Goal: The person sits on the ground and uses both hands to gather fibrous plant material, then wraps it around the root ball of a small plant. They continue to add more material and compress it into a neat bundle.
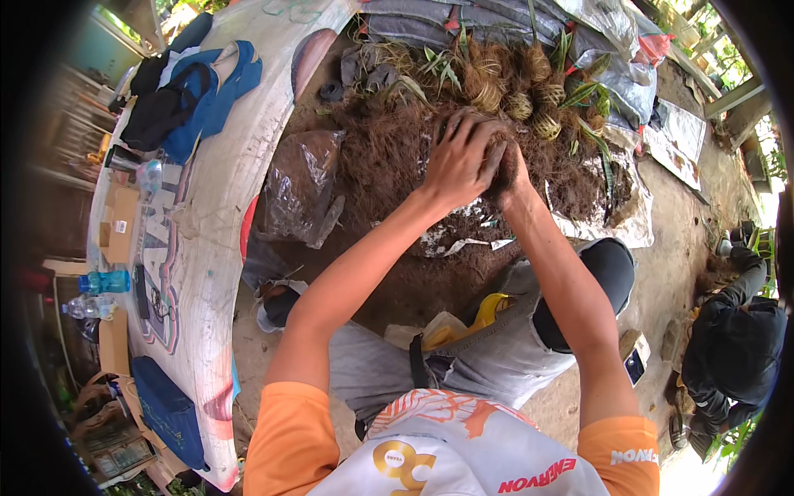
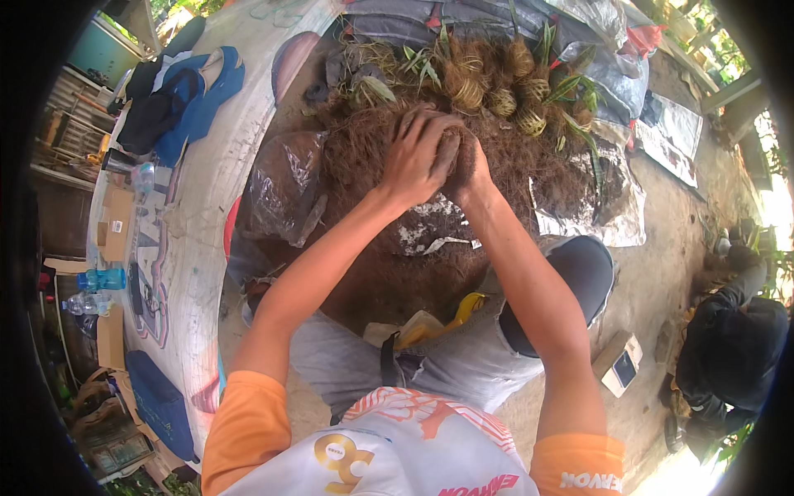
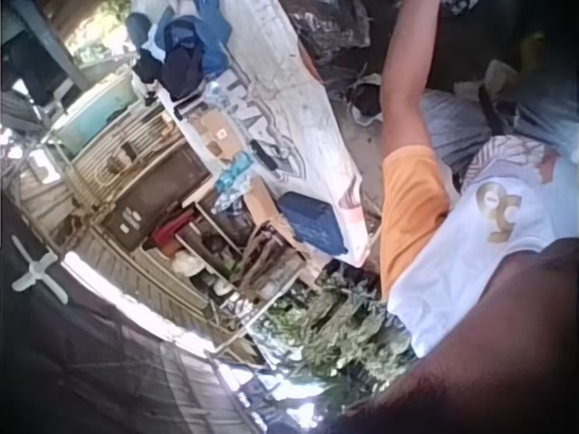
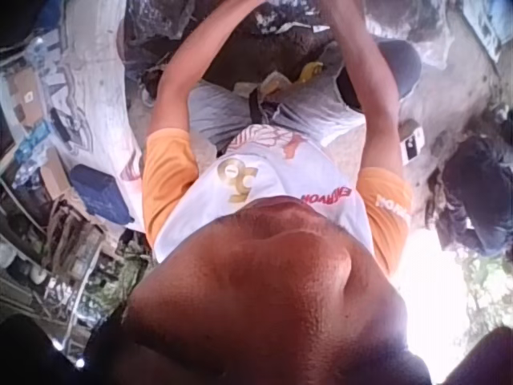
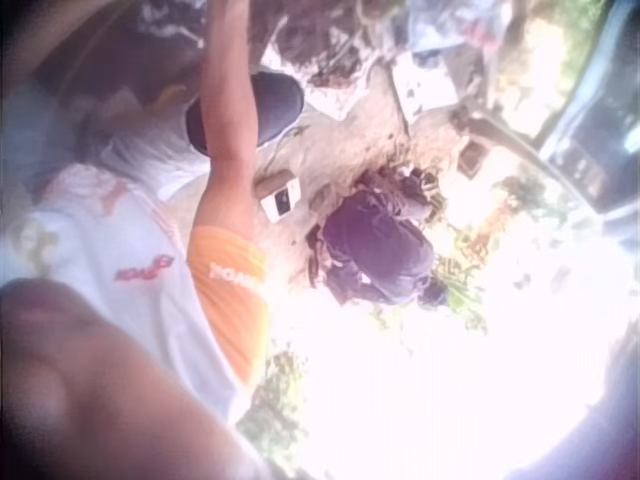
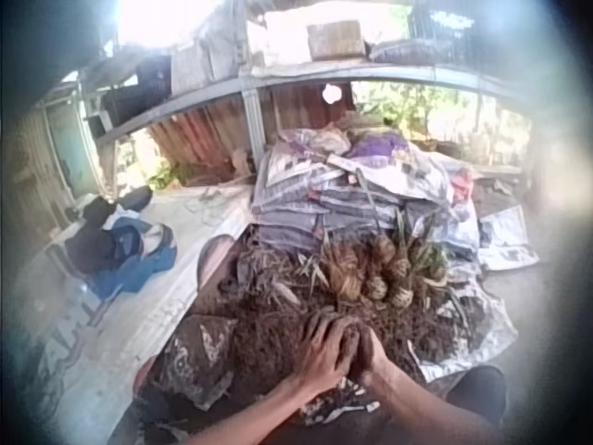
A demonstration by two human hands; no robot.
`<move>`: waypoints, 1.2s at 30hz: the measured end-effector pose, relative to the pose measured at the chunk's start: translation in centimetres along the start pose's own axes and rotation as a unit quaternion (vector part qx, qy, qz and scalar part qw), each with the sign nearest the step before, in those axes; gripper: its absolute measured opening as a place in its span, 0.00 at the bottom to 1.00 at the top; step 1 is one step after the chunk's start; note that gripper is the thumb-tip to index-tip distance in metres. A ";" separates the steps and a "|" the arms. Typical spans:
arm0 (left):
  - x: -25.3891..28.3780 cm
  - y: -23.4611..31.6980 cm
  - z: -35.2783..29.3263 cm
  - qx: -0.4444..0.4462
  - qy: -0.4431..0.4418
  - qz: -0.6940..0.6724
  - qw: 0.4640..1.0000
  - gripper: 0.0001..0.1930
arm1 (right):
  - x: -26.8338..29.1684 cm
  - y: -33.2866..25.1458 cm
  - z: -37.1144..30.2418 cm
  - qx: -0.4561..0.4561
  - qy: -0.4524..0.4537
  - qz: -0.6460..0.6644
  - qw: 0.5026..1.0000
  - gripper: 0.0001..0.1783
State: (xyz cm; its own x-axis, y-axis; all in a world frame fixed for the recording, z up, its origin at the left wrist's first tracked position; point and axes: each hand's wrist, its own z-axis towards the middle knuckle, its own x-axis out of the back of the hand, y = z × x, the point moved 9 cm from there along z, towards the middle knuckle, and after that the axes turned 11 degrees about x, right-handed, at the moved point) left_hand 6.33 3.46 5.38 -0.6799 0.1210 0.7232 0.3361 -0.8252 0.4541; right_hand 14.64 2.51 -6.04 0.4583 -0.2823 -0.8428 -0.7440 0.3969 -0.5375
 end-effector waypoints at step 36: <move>-0.4 -3.4 -0.4 0.305 0.065 -0.527 0.791 0.32 | -7.0 -2.1 -3.0 -0.054 0.086 0.089 0.991 0.23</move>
State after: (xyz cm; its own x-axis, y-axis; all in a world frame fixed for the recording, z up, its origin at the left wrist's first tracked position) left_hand 5.23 6.02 3.37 -0.8400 0.4734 -0.2651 -0.2365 0.1203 0.9642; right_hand 11.50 1.09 1.07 0.2320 -0.3649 -0.9017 -0.8572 0.3615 -0.3669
